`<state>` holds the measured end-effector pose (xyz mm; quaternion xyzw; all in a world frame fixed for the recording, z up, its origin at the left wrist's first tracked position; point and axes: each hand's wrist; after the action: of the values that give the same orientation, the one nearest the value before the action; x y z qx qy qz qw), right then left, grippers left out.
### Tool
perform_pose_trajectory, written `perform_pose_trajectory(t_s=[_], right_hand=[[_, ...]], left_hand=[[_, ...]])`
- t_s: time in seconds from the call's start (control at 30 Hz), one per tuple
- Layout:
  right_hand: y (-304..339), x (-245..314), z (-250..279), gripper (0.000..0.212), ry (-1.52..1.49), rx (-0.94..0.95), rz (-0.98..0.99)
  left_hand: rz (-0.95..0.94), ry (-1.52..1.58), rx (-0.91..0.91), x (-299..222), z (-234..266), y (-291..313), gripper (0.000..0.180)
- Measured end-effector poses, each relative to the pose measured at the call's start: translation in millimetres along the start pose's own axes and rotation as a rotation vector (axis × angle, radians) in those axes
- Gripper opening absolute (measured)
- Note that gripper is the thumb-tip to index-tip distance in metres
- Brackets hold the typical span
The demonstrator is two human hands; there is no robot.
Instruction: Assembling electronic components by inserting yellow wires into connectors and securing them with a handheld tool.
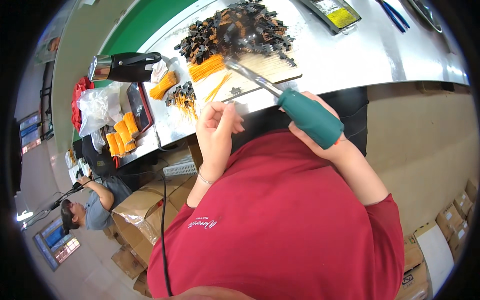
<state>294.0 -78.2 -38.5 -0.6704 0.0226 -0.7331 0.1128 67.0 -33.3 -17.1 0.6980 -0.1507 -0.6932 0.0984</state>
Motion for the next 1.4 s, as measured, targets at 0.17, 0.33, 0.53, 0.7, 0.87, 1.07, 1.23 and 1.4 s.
perform_pose_trajectory(t_s=[0.17,0.33,0.53,0.7,0.87,1.07,1.23,1.4], right_hand=[[13.4,-7.4,10.7,0.023,0.217,0.041,0.085],[22.1,-9.7,8.4,0.012,0.539,0.059,0.284],[25.2,-15.8,7.2,0.021,0.482,0.016,0.199],[22.5,-21.6,6.6,0.020,0.454,0.028,0.249],[27.4,-36.0,6.8,0.020,0.395,0.011,0.228],[26.7,-38.5,9.1,0.020,0.327,0.011,0.223],[26.1,-37.3,9.6,0.021,0.347,0.022,0.195],[22.8,-35.6,5.8,0.021,0.446,0.021,0.273]], left_hand=[[0.007,0.038,-0.030,1.3,1.8,-4.5,0.013],[0.007,0.010,-0.051,3.7,3.1,-6.9,0.013],[0.052,0.015,-0.030,3.3,0.1,-8.0,0.014],[0.048,0.071,-0.037,3.7,-1.8,-10.1,0.014],[0.054,0.053,-0.046,5.4,-1.5,-10.7,0.015],[0.049,0.047,-0.046,5.7,-1.5,-11.2,0.015],[0.064,0.055,-0.053,6.4,-2.5,-11.8,0.014],[0.064,0.057,-0.057,6.8,-2.6,-11.8,0.014]])
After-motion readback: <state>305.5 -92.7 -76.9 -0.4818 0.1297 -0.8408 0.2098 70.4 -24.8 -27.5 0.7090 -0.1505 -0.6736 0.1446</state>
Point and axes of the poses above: each hand's wrist, its own y-axis away from the middle knuckle, its own z-axis out of the back of the hand, x = y × z, and after that the axes turned 7 degrees about z, right-handed
